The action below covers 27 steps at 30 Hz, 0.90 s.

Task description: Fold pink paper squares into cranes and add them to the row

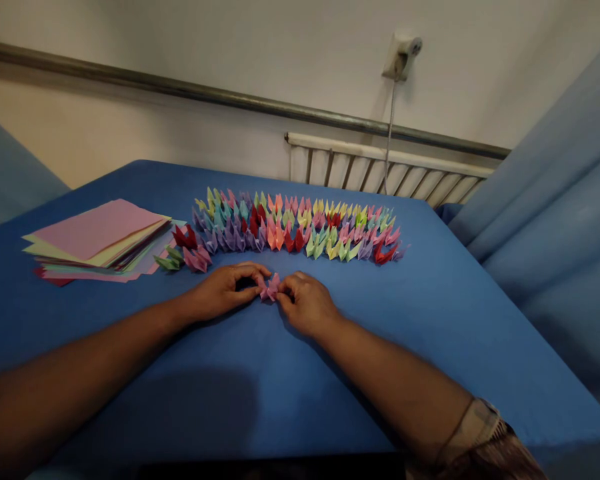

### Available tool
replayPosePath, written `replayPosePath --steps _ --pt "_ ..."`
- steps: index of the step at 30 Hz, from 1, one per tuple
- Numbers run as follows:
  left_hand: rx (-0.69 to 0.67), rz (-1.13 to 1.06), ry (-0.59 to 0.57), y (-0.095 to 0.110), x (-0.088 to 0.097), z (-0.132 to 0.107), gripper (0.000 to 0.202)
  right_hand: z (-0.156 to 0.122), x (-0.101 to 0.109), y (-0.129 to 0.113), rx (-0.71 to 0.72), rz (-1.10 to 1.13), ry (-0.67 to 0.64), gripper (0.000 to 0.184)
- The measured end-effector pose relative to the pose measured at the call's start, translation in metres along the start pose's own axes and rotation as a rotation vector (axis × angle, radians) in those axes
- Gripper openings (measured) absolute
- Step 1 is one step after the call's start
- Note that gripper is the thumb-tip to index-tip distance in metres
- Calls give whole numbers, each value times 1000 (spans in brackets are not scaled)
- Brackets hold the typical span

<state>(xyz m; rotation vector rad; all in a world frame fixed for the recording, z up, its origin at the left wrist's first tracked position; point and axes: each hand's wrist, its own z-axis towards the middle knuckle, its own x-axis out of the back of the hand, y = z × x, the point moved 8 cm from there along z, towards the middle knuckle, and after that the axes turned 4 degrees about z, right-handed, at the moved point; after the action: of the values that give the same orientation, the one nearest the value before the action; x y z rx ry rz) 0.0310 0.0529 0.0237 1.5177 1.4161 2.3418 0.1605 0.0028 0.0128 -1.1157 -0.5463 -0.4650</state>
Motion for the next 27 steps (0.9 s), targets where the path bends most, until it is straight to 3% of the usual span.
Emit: replayPosePath --steps 4,11,17,22,27 --pt "4 -14 14 0 1 0 12 0 1 -3 30 6 3 14" --pt "9 -140 7 7 1 0 17 -1 1 -8 53 50 -5 3" --pt "158 -359 104 -13 11 1 35 0 1 -13 135 184 -33 16" --pt "36 -380 -185 -3 -4 4 35 -3 -3 -18 200 216 -96 13" --pt "-62 -245 -200 3 -6 5 15 -4 -3 -16 158 69 -79 14"
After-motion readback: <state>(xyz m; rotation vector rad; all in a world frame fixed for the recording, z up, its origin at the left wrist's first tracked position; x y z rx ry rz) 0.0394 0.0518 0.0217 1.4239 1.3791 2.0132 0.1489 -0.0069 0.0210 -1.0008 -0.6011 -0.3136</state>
